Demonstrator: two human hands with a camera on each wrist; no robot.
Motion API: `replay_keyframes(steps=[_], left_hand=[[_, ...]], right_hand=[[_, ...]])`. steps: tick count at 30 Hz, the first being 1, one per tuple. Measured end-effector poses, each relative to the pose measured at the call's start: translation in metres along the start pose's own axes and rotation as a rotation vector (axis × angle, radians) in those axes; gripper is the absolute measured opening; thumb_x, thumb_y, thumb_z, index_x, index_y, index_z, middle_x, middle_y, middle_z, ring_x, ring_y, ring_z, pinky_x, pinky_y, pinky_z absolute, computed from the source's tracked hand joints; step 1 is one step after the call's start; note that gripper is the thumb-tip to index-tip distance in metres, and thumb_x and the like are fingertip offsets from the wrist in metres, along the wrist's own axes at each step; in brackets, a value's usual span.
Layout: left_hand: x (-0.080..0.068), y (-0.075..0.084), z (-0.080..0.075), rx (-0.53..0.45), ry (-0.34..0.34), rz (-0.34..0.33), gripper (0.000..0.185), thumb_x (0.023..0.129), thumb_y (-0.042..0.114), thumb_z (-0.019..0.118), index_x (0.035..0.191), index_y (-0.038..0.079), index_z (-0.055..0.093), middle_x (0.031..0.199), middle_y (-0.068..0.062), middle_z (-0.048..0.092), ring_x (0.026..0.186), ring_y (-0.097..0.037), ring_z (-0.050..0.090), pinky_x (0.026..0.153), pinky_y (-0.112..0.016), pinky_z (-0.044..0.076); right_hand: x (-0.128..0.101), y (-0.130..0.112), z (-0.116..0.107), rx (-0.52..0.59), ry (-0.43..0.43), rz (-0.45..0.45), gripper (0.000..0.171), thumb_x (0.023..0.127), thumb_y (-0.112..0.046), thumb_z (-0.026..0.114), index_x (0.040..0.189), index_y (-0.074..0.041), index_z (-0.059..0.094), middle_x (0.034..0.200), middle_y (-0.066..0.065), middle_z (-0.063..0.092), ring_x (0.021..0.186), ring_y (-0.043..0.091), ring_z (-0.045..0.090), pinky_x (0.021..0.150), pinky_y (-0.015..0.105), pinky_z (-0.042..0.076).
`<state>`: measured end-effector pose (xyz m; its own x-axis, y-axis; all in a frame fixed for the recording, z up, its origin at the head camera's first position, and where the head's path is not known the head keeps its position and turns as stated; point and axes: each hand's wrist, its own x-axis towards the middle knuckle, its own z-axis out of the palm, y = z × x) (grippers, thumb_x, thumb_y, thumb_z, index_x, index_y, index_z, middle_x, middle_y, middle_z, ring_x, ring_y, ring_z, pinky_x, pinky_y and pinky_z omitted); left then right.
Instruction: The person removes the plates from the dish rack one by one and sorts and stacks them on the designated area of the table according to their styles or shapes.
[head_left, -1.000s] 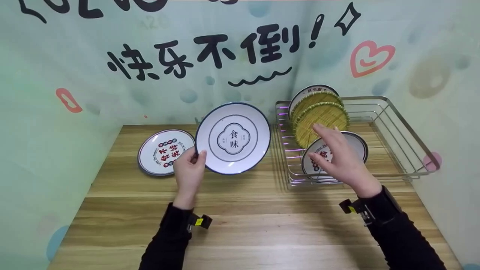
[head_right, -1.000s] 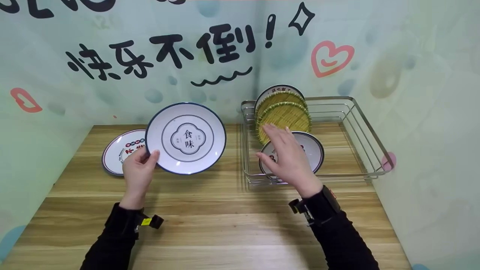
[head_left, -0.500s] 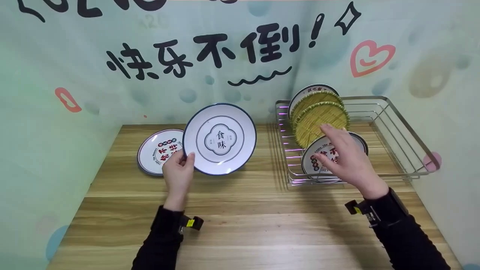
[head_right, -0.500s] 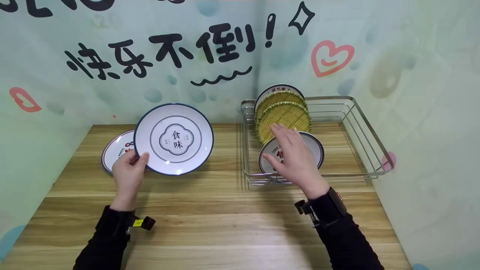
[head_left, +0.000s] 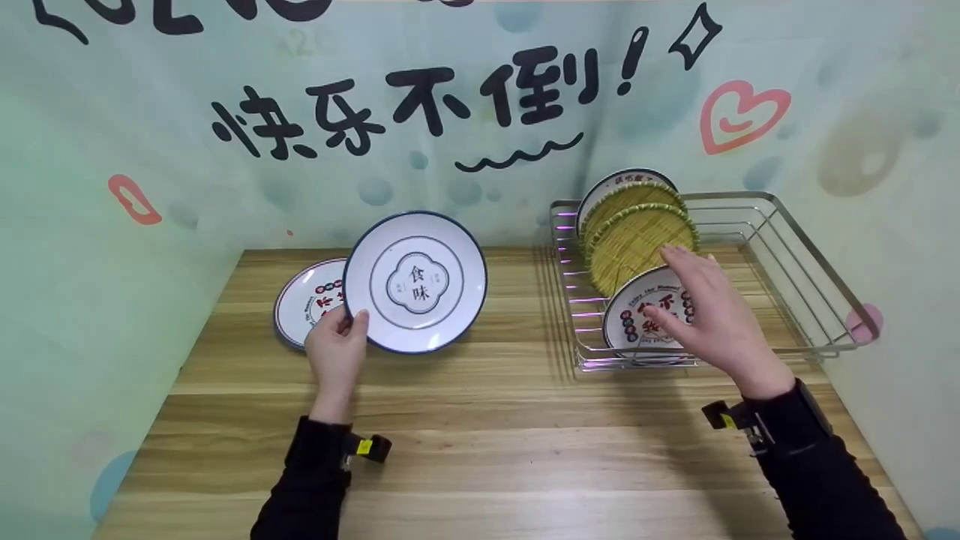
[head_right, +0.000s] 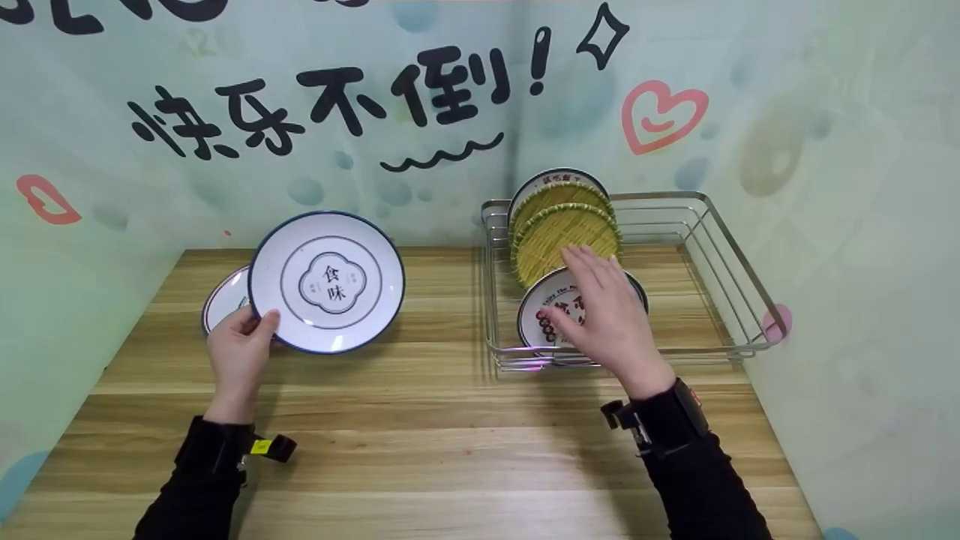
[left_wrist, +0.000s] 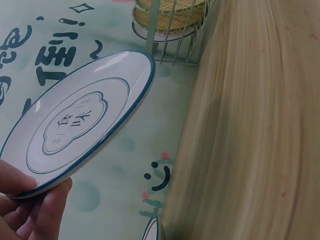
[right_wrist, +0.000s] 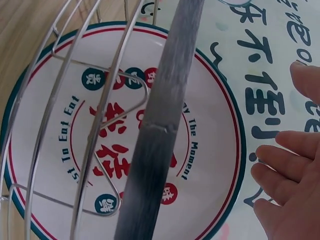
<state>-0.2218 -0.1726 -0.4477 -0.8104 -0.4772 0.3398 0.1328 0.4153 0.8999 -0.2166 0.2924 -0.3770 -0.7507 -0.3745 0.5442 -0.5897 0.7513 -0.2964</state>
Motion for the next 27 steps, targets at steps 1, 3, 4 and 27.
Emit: replay_keyframes(steps=[1, 3, 4, 27], left_hand=[[0.001, -0.001, -0.001, -0.002, 0.003, -0.004, 0.014, 0.086, 0.0, 0.07, 0.096, -0.008, 0.072, 0.091, -0.023, 0.072, 0.073, -0.016, 0.064, 0.064, -0.012, 0.049], [0.002, -0.004, -0.004, -0.001, 0.014, -0.011, 0.014, 0.085, 0.0, 0.07, 0.095, -0.009, 0.072, 0.09, -0.023, 0.071, 0.069, -0.011, 0.061, 0.061, -0.011, 0.048], [0.002, -0.006, -0.005, 0.001, 0.02, -0.011, 0.014, 0.085, 0.001, 0.07, 0.094, -0.009, 0.072, 0.088, -0.023, 0.071, 0.067, -0.008, 0.058, 0.059, -0.012, 0.047], [0.017, -0.038, -0.037, 0.032, 0.059, -0.174, 0.017, 0.09, 0.005, 0.066, 0.096, -0.009, 0.071, 0.08, -0.018, 0.07, 0.049, -0.013, 0.059, 0.046, -0.015, 0.046]], right_hand=[[0.0, 0.001, -0.001, -0.001, 0.003, 0.006, 0.075, 0.086, -0.019, 0.078, 0.146, 0.005, 0.04, 0.148, 0.027, 0.041, 0.137, 0.043, 0.036, 0.119, 0.051, 0.016], [-0.001, 0.003, -0.002, 0.0, 0.009, 0.014, 0.075, 0.086, -0.019, 0.077, 0.146, 0.005, 0.04, 0.148, 0.028, 0.041, 0.137, 0.043, 0.036, 0.12, 0.05, 0.015], [-0.001, 0.004, -0.003, 0.0, 0.011, 0.02, 0.075, 0.086, -0.019, 0.077, 0.146, 0.005, 0.04, 0.148, 0.028, 0.041, 0.137, 0.043, 0.036, 0.12, 0.049, 0.015], [-0.005, 0.025, -0.019, -0.022, 0.036, 0.097, 0.071, 0.086, -0.014, 0.075, 0.145, 0.007, 0.04, 0.146, 0.03, 0.041, 0.136, 0.046, 0.035, 0.12, 0.047, 0.017]])
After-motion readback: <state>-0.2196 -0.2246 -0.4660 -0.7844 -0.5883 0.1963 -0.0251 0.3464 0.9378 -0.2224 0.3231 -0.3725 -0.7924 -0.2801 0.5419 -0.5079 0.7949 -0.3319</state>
